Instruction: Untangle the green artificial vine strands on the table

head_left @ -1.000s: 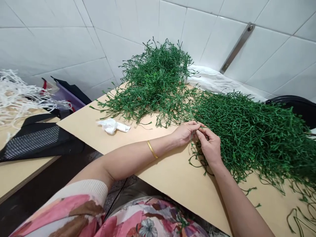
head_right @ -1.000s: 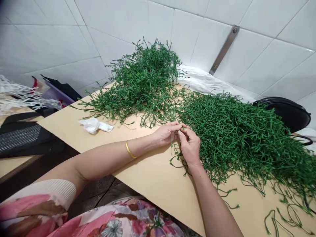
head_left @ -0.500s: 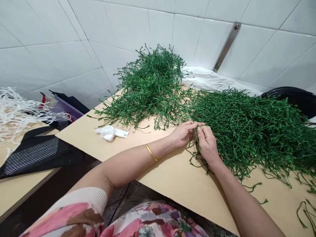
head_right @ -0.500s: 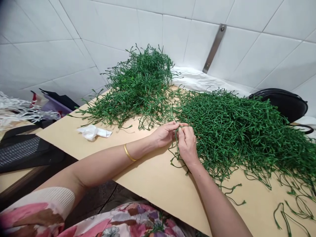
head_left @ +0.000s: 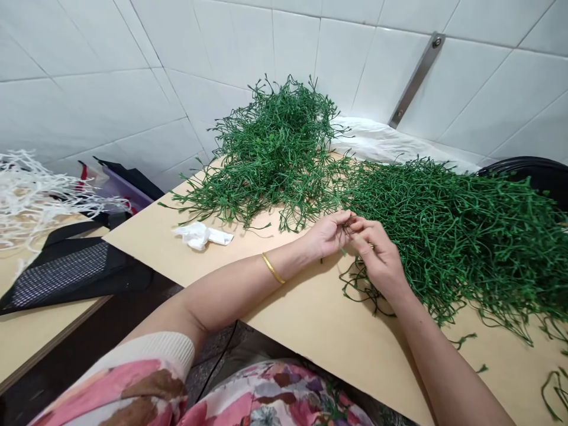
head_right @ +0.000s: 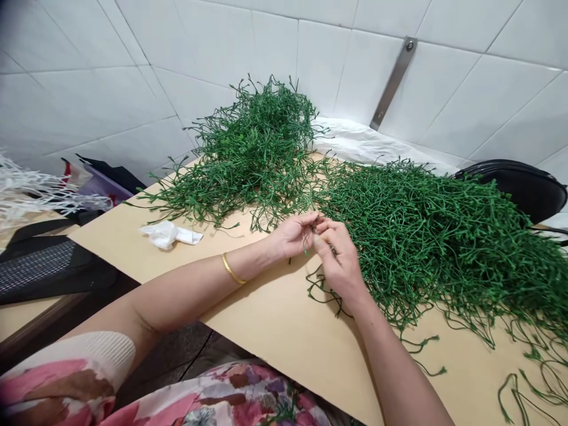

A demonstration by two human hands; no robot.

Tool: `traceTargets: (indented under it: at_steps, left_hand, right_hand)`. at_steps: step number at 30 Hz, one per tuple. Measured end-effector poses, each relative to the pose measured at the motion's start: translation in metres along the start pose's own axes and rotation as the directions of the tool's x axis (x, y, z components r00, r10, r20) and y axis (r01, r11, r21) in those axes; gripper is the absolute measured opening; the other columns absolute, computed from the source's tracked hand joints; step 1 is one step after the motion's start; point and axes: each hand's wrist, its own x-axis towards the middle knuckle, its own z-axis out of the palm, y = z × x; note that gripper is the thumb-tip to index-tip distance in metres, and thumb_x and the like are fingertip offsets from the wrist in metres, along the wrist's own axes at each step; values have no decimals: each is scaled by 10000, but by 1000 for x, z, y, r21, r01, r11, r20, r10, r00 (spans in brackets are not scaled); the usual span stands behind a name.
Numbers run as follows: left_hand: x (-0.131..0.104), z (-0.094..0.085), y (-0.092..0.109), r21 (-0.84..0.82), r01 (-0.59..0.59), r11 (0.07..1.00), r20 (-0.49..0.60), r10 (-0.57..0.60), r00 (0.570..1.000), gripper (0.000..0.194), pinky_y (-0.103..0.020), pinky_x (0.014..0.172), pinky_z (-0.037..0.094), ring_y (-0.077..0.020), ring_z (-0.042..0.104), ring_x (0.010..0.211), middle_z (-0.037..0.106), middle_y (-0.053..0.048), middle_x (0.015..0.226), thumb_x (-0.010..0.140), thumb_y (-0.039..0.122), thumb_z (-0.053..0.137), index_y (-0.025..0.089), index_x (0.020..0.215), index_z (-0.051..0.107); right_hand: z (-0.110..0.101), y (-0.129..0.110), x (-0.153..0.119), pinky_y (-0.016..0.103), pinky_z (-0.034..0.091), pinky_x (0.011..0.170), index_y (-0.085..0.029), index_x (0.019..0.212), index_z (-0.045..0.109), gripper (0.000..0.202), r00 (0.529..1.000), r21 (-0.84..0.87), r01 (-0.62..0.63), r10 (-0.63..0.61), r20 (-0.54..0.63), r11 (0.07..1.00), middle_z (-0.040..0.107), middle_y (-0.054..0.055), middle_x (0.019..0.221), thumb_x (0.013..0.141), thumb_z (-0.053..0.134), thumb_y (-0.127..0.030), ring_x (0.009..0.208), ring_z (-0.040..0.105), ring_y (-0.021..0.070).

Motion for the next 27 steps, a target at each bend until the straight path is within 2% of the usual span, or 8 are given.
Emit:
traceTargets:
  at_steps: [3, 6, 8, 11, 15, 22, 25, 27]
  left_hand:
    - [-4, -1, -3, -4, 5, 1000, 80, -5, 997, 199, -260, 671, 495, -130, 622, 660, 636, -78, 685, 835, 121, 407, 111, 685, 537]
    - [-8, -2, -6, 23, 5, 1000, 93, -7, 996, 132, -290, 707, 494, -145, 630, 732, 648, -77, 784, 822, 156, 456, 125, 736, 552]
    - [-9, -2, -8, 49, -6, 999, 94, 1, 996, 103, -248, 661, 481, -112, 610, 684, 636, -52, 783, 809, 160, 486, 132, 758, 571]
    - [-11, -1, -13, 60, -2, 998, 104, -4, 995, 106, -203, 593, 448, -84, 569, 611, 606, -28, 705, 793, 147, 502, 129, 767, 603]
    - [-10, 1, -20, 61, 40, 997, 107, -47, 993, 118, -194, 591, 430, -81, 549, 601, 589, -27, 666, 766, 120, 520, 114, 775, 637]
    - [-9, -1, -12, 77, 2, 997, 121, -11, 993, 93, -182, 486, 392, -61, 516, 542, 615, -38, 746, 759, 114, 528, 115, 757, 620]
    - [-10, -2, -7, 64, -13, 998, 145, 4, 989, 117, -231, 550, 445, -114, 586, 643, 649, -75, 850, 790, 153, 496, 123, 790, 609]
    - [-10, -2, -4, 36, -20, 999, 128, 16, 992, 139, -251, 623, 465, -139, 614, 712, 656, -94, 834, 805, 158, 475, 118, 811, 607]
  right_hand:
    - [-8, 3, -1, 260, 409, 690, -186, 670, 503, 244, 961, 60, -153, 163, -223, 986, 526, -4, 702, 863, 438, -320, 716, 513, 125]
    - [-9, 5, -1, 227, 337, 527, -183, 629, 472, 278, 915, 88, -254, 269, -301, 963, 415, -47, 561, 822, 502, -379, 528, 376, 87]
    - [-5, 3, -1, 224, 319, 500, -179, 681, 519, 244, 914, 113, -295, 314, -256, 949, 422, -48, 574, 774, 562, -400, 522, 363, 85]
    - [5, 1, 0, 246, 386, 584, -174, 811, 597, 228, 931, 90, -312, 323, -168, 946, 539, -3, 718, 721, 615, -383, 625, 457, 114]
    - [10, 7, 0, 285, 408, 697, -160, 719, 616, 188, 939, 77, -321, 328, -102, 944, 557, 35, 798, 690, 627, -345, 748, 486, 149]
    - [7, 13, 1, 214, 316, 506, -175, 707, 523, 192, 876, 388, -456, 481, 36, 801, 469, -34, 625, 696, 596, -352, 548, 379, 85]
    - [7, 10, 2, 216, 269, 473, -176, 729, 526, 204, 897, 316, -426, 442, 22, 848, 398, -51, 558, 755, 531, -378, 500, 320, 83]
    - [7, 9, 2, 226, 287, 495, -171, 759, 549, 212, 929, 192, -362, 371, -11, 912, 422, -38, 585, 786, 493, -374, 519, 337, 92]
